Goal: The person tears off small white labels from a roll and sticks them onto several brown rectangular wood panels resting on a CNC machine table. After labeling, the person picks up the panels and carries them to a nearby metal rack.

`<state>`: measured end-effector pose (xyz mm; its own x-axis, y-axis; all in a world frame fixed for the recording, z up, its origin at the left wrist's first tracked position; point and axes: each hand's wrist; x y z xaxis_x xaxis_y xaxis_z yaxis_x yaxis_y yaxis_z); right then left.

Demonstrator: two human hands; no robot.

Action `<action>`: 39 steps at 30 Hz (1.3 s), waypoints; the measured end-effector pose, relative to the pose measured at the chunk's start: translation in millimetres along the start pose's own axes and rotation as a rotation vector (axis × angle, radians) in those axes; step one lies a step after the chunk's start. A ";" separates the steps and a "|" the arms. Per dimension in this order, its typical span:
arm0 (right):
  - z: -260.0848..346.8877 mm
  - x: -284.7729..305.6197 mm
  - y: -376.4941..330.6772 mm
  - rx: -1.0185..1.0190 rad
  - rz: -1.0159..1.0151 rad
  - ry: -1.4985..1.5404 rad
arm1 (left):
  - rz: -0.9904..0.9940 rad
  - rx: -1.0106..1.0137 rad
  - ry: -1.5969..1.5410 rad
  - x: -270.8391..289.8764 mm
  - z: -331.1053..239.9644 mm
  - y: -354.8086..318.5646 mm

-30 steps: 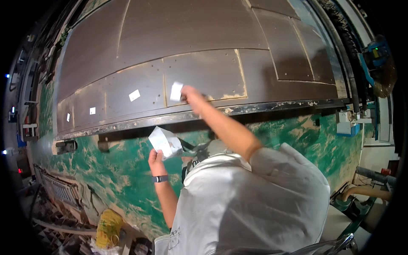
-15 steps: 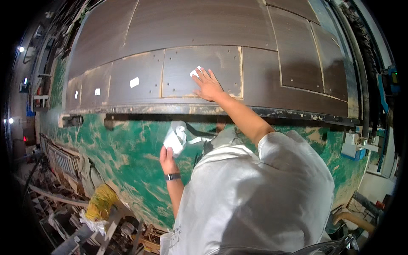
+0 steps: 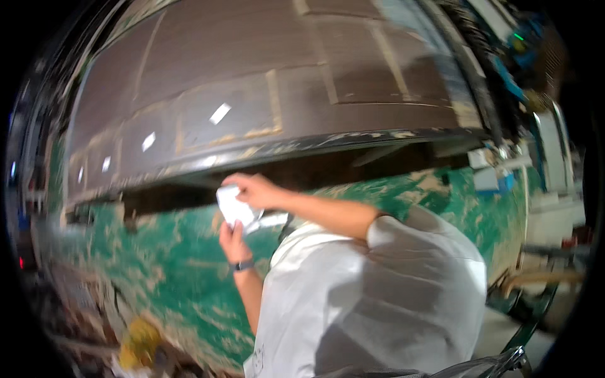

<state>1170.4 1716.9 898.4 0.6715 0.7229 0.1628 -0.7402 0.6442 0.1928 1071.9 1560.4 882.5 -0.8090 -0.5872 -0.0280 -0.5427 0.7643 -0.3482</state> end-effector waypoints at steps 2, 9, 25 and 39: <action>-6.5 10.0 -15.6 0.140 -0.102 -0.397 | 0.017 0.030 -0.074 -20.6 1.8 -13.0; -19.2 82.5 -60.8 0.224 0.396 -0.556 | 0.154 0.111 0.017 -86.3 30.8 -10.0; -82.5 350.4 -152.0 0.061 0.146 -0.477 | 0.387 0.201 0.036 -379.3 22.8 19.3; -72.3 443.6 -203.0 0.230 0.255 -0.402 | 0.239 0.112 0.189 -461.0 36.7 -35.0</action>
Point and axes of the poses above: each hand's wrist, its own y-axis towards the middle knuckle, its own x-axis out of the back of the hand, z = x × y, and after that the axes turned 9 degrees about x, right-handed
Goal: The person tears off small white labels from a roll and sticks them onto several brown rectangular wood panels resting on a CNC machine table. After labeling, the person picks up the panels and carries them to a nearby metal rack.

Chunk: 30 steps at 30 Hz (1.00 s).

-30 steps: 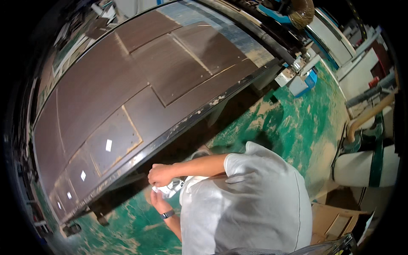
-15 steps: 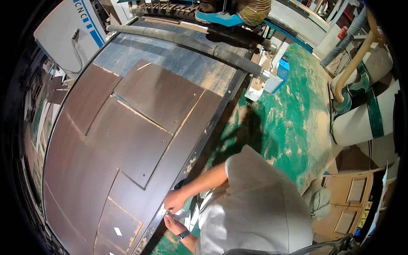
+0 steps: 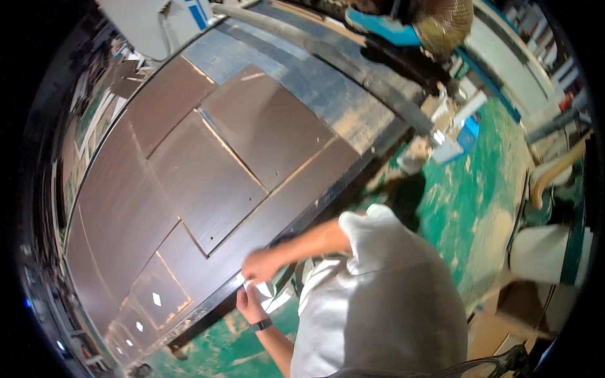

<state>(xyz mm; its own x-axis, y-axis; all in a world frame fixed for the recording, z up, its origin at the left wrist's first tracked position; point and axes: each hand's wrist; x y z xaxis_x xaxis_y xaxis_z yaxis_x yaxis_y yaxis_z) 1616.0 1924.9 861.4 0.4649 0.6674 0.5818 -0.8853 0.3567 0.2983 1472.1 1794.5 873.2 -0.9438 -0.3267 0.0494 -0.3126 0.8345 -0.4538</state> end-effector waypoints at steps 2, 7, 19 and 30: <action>38.6 -3.7 -11.5 0.009 0.080 -0.141 | -0.030 -0.020 -0.040 -13.0 15.0 -22.6; 61.4 -23.3 -44.1 0.111 0.225 -0.280 | -0.323 0.025 -0.222 -39.0 83.8 -80.2; -78.5 116.0 -91.5 -0.370 -0.214 0.221 | -0.192 0.049 -0.180 -141.2 58.5 -57.6; -274.0 341.8 -248.6 -0.790 -1.242 0.131 | -0.264 0.026 -0.182 -245.5 -19.6 28.0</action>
Point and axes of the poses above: each hand's wrist, its own y-axis towards the middle knuckle, its own x-axis out of the back of the hand, z = x × y, and after that the axes turned 9 degrees about x, right-handed
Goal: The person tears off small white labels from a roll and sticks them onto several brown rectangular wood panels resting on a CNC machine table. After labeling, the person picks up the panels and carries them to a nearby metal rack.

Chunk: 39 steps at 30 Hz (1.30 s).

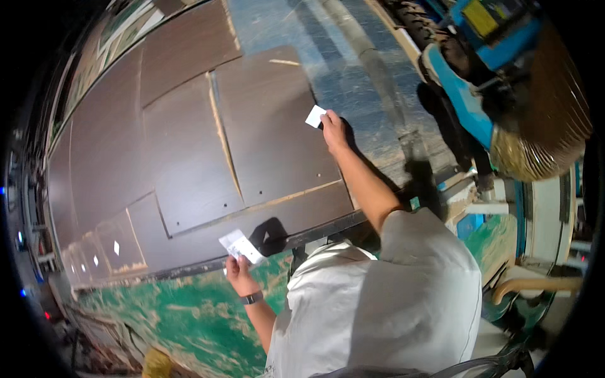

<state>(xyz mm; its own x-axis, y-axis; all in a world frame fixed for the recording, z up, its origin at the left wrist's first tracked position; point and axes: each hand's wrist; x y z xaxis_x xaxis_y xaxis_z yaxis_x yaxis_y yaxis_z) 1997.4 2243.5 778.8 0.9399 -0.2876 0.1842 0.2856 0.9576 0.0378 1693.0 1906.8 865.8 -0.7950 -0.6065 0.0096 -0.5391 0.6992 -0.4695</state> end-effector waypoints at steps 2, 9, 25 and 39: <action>23.6 1.4 -21.6 0.624 0.071 -0.659 | -0.009 -0.050 -0.022 -3.9 3.4 5.7; 45.6 -52.6 -200.6 0.868 0.693 -0.733 | -0.222 -0.089 0.116 -11.8 -1.1 2.1; 140.4 -167.5 -289.6 0.760 1.974 0.269 | 0.001 -0.040 -0.336 71.9 36.4 -75.5; 59.2 -313.2 -91.2 0.357 0.741 -0.430 | -0.517 0.000 -0.398 112.5 58.0 -104.9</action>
Point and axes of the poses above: each hand's wrist, its own y-axis towards the middle knuckle, its own x-axis out of the back of the hand, z = x × y, and after that the axes turned 9 degrees about x, right-handed
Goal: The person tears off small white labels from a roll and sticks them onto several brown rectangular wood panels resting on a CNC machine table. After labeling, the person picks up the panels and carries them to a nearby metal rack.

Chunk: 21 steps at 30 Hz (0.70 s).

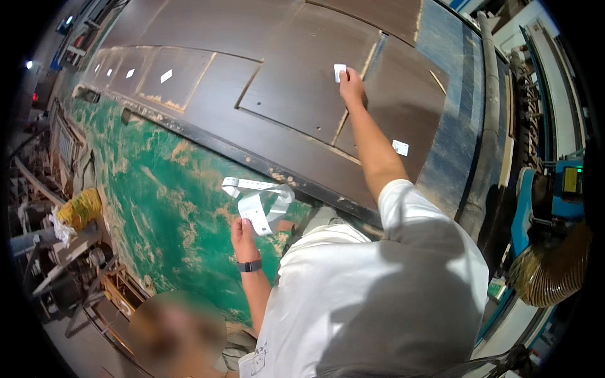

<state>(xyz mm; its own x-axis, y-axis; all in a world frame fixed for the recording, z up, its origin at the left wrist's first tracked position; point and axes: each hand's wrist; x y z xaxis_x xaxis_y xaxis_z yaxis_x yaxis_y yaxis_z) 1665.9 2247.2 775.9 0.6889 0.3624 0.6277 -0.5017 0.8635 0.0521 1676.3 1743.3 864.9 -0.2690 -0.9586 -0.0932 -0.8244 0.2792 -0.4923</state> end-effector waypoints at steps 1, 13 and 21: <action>12.2 3.7 -10.0 0.203 0.108 -0.318 | -0.017 -0.037 0.066 5.4 -1.5 4.2; 101.4 -87.5 -156.1 0.390 0.072 -0.205 | 0.059 -0.272 0.139 74.6 -60.4 58.4; 76.3 -53.4 -85.7 0.298 -0.125 -0.203 | 0.055 -0.234 -0.095 113.7 -92.6 79.7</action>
<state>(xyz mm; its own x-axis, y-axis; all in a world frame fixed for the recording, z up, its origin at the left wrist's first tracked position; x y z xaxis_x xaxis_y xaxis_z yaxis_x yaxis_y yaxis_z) 1632.2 2127.0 797.1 0.6517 0.1585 0.7418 -0.5714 0.7456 0.3428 1533.9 1661.7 895.2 -0.2781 -0.9394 -0.2004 -0.9055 0.3260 -0.2717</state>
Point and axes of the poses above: each hand's wrist, its own y-axis towards the middle knuckle, its own x-axis out of the back of the hand, z = x × y, and after that the axes turned 9 degrees about x, right-handed
